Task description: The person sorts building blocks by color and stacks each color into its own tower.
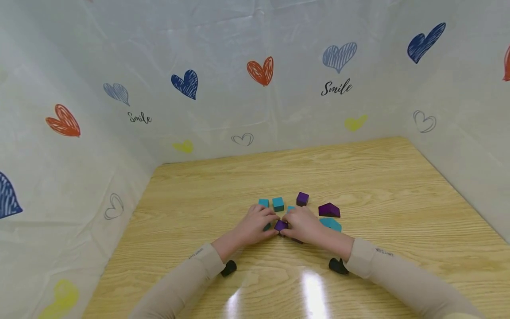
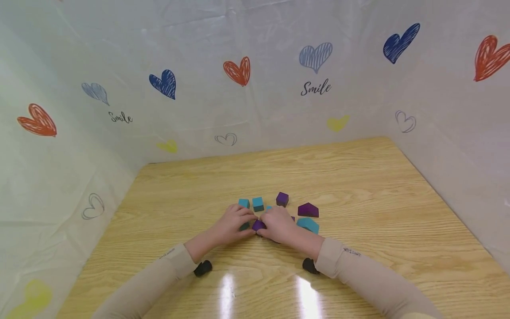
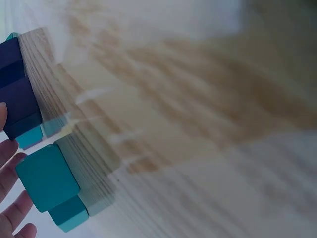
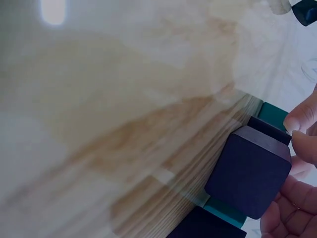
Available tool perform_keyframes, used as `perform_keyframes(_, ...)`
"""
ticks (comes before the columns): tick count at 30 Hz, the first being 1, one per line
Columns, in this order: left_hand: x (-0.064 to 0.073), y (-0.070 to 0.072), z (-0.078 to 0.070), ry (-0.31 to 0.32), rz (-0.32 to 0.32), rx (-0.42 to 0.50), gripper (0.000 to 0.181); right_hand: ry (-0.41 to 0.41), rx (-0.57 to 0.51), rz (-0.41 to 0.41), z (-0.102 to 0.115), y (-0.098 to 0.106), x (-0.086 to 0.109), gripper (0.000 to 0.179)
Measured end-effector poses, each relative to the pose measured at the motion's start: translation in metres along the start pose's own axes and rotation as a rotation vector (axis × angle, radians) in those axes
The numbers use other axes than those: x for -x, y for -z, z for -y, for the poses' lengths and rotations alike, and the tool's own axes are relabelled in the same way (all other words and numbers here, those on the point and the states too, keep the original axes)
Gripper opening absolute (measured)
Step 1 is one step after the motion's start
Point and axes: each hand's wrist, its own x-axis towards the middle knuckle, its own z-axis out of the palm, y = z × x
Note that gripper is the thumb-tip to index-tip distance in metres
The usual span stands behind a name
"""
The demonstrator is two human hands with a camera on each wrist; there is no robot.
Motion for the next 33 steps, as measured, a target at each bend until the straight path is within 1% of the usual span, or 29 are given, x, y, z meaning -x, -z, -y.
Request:
perform_keyframes(5, -0.001, 0.001, -0.001, -0.001, -0.013, -0.018, 0.031, 0.011, -0.044, 0.020, 0.000, 0.002, -0.002, 0.024)
perform_keyframes(8, 0.000, 0.004, -0.001, -0.009, -0.020, -0.015, 0.031, 0.032, -0.073, 0.041, 0.000, 0.003, -0.002, 0.023)
perform_keyframes(15, 0.004, 0.007, -0.004, -0.017, -0.011, -0.008, 0.034, 0.090, -0.116, 0.077, 0.000, 0.006, -0.001, 0.019)
perform_keyframes(18, 0.006, 0.008, -0.008, -0.017, -0.016, -0.038, 0.034, 0.102, -0.111, 0.104, 0.001, 0.007, 0.000, 0.019)
perform_keyframes(21, 0.008, 0.009, -0.014, -0.013, -0.027, -0.087, 0.035, 0.112, -0.101, 0.124, 0.001, 0.008, 0.001, 0.019)
perform_keyframes(23, 0.008, 0.010, -0.017, 0.001, -0.028, -0.110, 0.035, 0.120, -0.091, 0.130, 0.001, 0.008, 0.001, 0.019)
perform_keyframes(25, 0.008, 0.010, -0.019, 0.024, -0.025, -0.112, 0.034, 0.128, -0.079, 0.134, 0.001, 0.009, 0.001, 0.019)
perform_keyframes(30, 0.005, 0.010, -0.022, 0.082, 0.012, -0.071, 0.033, 0.143, -0.034, 0.105, -0.004, 0.014, 0.004, 0.026)
perform_keyframes(33, 0.003, 0.010, -0.022, 0.108, 0.039, -0.053, 0.033, 0.110, 0.008, 0.080, -0.008, 0.023, 0.010, 0.029)
